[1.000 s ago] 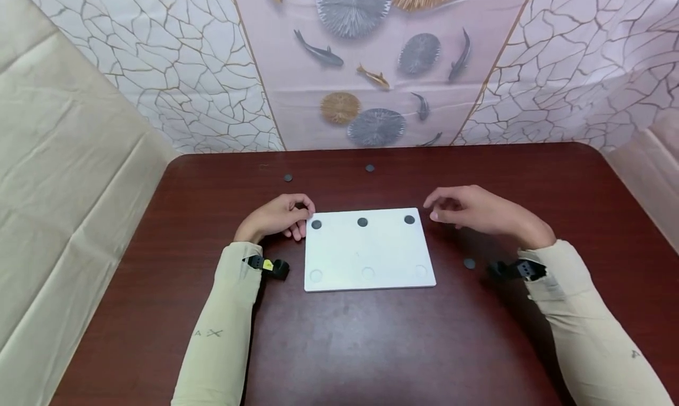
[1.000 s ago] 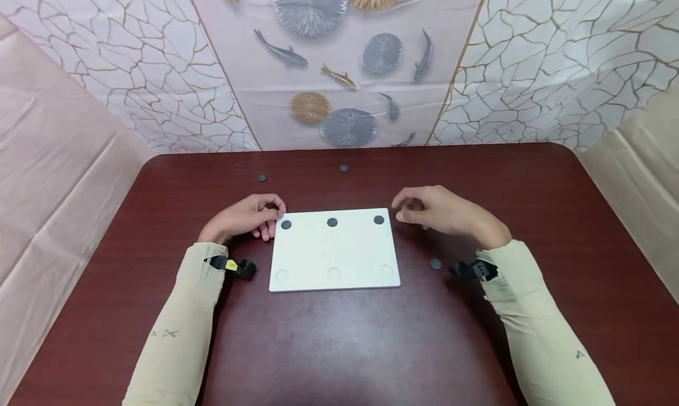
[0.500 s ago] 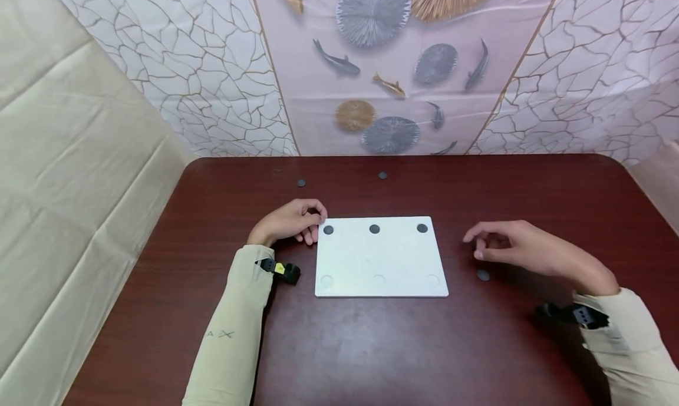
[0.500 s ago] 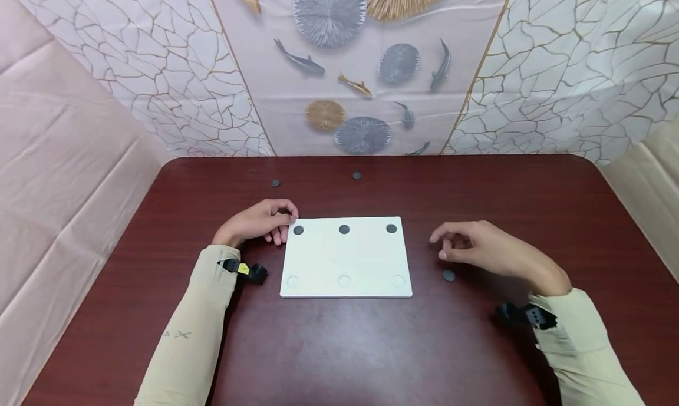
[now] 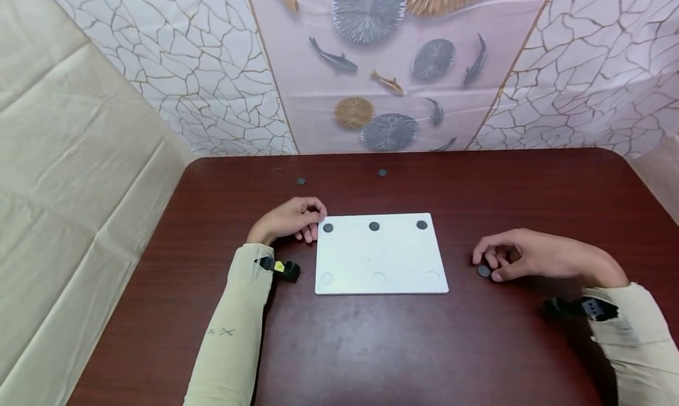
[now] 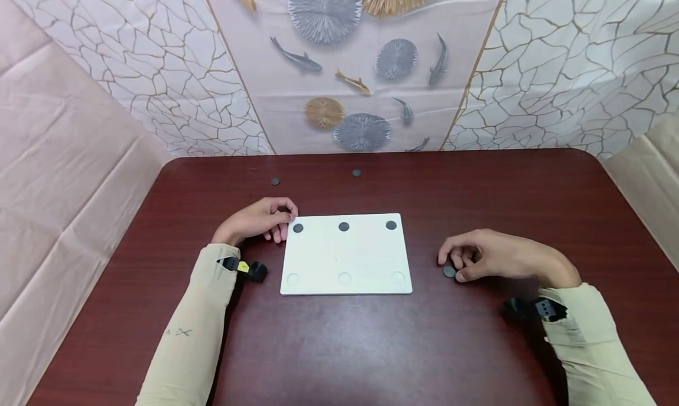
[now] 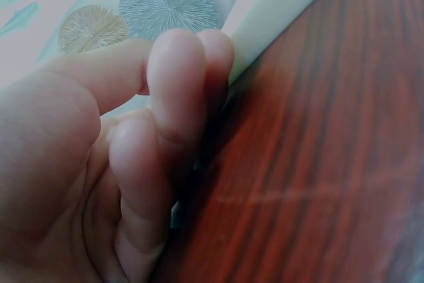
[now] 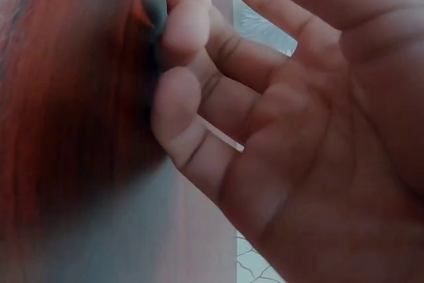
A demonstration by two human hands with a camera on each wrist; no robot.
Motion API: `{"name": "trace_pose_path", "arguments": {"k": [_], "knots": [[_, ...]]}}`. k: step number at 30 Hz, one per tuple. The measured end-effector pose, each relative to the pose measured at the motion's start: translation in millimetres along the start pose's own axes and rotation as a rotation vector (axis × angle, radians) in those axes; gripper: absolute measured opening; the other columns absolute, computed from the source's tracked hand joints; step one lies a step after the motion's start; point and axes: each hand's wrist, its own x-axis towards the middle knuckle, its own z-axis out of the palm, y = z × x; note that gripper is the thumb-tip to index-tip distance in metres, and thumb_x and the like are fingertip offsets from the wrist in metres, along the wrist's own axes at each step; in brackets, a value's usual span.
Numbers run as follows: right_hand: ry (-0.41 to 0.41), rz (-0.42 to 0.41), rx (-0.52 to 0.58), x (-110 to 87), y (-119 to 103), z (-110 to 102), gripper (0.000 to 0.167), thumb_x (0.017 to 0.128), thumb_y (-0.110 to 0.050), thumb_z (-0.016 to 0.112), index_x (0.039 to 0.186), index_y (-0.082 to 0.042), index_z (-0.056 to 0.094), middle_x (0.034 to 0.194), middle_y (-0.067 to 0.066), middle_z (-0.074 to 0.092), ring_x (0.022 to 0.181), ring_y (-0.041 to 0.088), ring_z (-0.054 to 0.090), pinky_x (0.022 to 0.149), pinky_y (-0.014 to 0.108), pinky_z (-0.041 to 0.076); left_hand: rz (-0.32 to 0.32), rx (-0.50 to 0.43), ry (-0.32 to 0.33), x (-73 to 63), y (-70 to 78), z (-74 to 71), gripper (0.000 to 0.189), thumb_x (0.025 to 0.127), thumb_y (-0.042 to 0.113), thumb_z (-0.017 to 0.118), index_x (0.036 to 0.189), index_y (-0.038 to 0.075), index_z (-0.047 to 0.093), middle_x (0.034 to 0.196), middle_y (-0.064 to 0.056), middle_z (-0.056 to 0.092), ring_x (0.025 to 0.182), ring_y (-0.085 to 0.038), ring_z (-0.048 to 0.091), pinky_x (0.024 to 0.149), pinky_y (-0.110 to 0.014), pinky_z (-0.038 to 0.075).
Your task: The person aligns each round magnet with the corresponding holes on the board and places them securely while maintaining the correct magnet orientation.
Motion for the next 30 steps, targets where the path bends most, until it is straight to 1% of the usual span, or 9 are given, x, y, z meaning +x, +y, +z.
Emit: {"name": "trace_pose_path", "arguments": {"k": [3, 6, 12, 15, 19, 23, 26, 28, 30], "knots": [[-0.012, 0.013, -0.020, 0.6, 0, -1, 0.029, 0.094, -0.011, 0.080, 0.117, -0.023, 0.069, 0.090, -0.005, 0.060, 0.078, 0.013, 0.058, 0.067, 0.025, 0.048, -0.003, -0.004, 0.001, -0.9, 0.3, -0.4, 0.013, 0.109, 0.016, 0.056, 0.115, 0.006, 0.062, 0.072, -0.006, 0.069, 0.060, -0.015, 0.067, 0.054, -0.023, 0.048], [-0.017, 0.005, -0.038, 2.4, 0, -1, 0.030, 0.092, -0.010, 0.081, 0.116, -0.025, 0.069, 0.090, -0.004, 0.060, 0.078, 0.013, 0.057, 0.067, 0.025, 0.047, -0.005, -0.007, 0.002, -1.1, -0.4, -1.5, 0.014, 0.109, 0.016, 0.056, 0.115, 0.005, 0.061, 0.072, -0.006, 0.069, 0.059, -0.014, 0.066, 0.054, -0.023, 0.048], [-0.005, -0.051, -0.044, 5.4, 1, 1, 0.031, 0.089, -0.006, 0.082, 0.112, -0.024, 0.070, 0.088, -0.002, 0.060, 0.078, 0.012, 0.057, 0.066, 0.025, 0.047, -0.003, -0.003, -0.001, -0.5, -2.2, -2.4, 0.015, 0.109, 0.018, 0.057, 0.116, 0.005, 0.062, 0.073, -0.006, 0.069, 0.060, -0.014, 0.066, 0.055, -0.023, 0.049], [0.011, -0.061, -0.056, 5.1, 2, 2, 0.032, 0.088, -0.006, 0.083, 0.110, -0.024, 0.070, 0.085, -0.005, 0.060, 0.077, 0.012, 0.057, 0.065, 0.025, 0.046, -0.002, 0.002, 0.000, -0.6, -2.3, -1.9, 0.015, 0.109, 0.019, 0.057, 0.115, 0.005, 0.062, 0.073, -0.006, 0.069, 0.060, -0.014, 0.067, 0.055, -0.023, 0.049], [0.034, -0.029, -0.076, 3.4, 3, 4, 0.030, 0.086, -0.007, 0.084, 0.107, -0.023, 0.070, 0.081, -0.012, 0.058, 0.074, 0.009, 0.056, 0.063, 0.024, 0.046, 0.002, 0.003, -0.003, -0.6, -0.8, -0.6, 0.015, 0.108, 0.018, 0.057, 0.115, 0.005, 0.062, 0.073, -0.006, 0.070, 0.061, -0.014, 0.067, 0.055, -0.023, 0.048], [0.057, 0.012, -0.090, 3.0, 2, 5, 0.028, 0.086, -0.007, 0.085, 0.104, -0.023, 0.070, 0.079, -0.015, 0.057, 0.071, 0.003, 0.055, 0.062, 0.023, 0.046, 0.009, 0.007, -0.004, -0.6, 1.3, 0.0, 0.015, 0.108, 0.018, 0.057, 0.115, 0.005, 0.062, 0.073, -0.005, 0.070, 0.060, -0.014, 0.067, 0.055, -0.023, 0.048], [0.088, 0.032, -0.124, 4.3, 0, 7, 0.027, 0.085, -0.004, 0.083, 0.100, -0.022, 0.069, 0.076, -0.017, 0.055, 0.069, 0.000, 0.053, 0.062, 0.022, 0.045, 0.012, 0.007, -0.003, -0.9, 2.2, 0.1, 0.015, 0.108, 0.018, 0.057, 0.115, 0.005, 0.062, 0.073, -0.005, 0.070, 0.061, -0.014, 0.067, 0.055, -0.023, 0.048], [0.107, 0.050, -0.159, 5.6, -2, 8, 0.028, 0.082, -0.003, 0.081, 0.097, -0.022, 0.067, 0.074, -0.017, 0.054, 0.068, -0.002, 0.051, 0.062, 0.021, 0.043, 0.012, 0.008, -0.005, -1.2, 2.2, 0.0, 0.015, 0.108, 0.018, 0.057, 0.115, 0.005, 0.062, 0.073, -0.005, 0.070, 0.061, -0.014, 0.067, 0.055, -0.024, 0.048], [0.123, 0.081, -0.194, 7.3, -4, 10, 0.027, 0.080, -0.003, 0.079, 0.094, -0.022, 0.066, 0.072, -0.018, 0.053, 0.066, -0.003, 0.049, 0.063, 0.021, 0.042, 0.008, 0.008, -0.008, -1.0, 1.5, 0.5, 0.015, 0.108, 0.018, 0.058, 0.115, 0.005, 0.062, 0.074, -0.006, 0.070, 0.061, -0.015, 0.067, 0.055, -0.024, 0.048]]}}
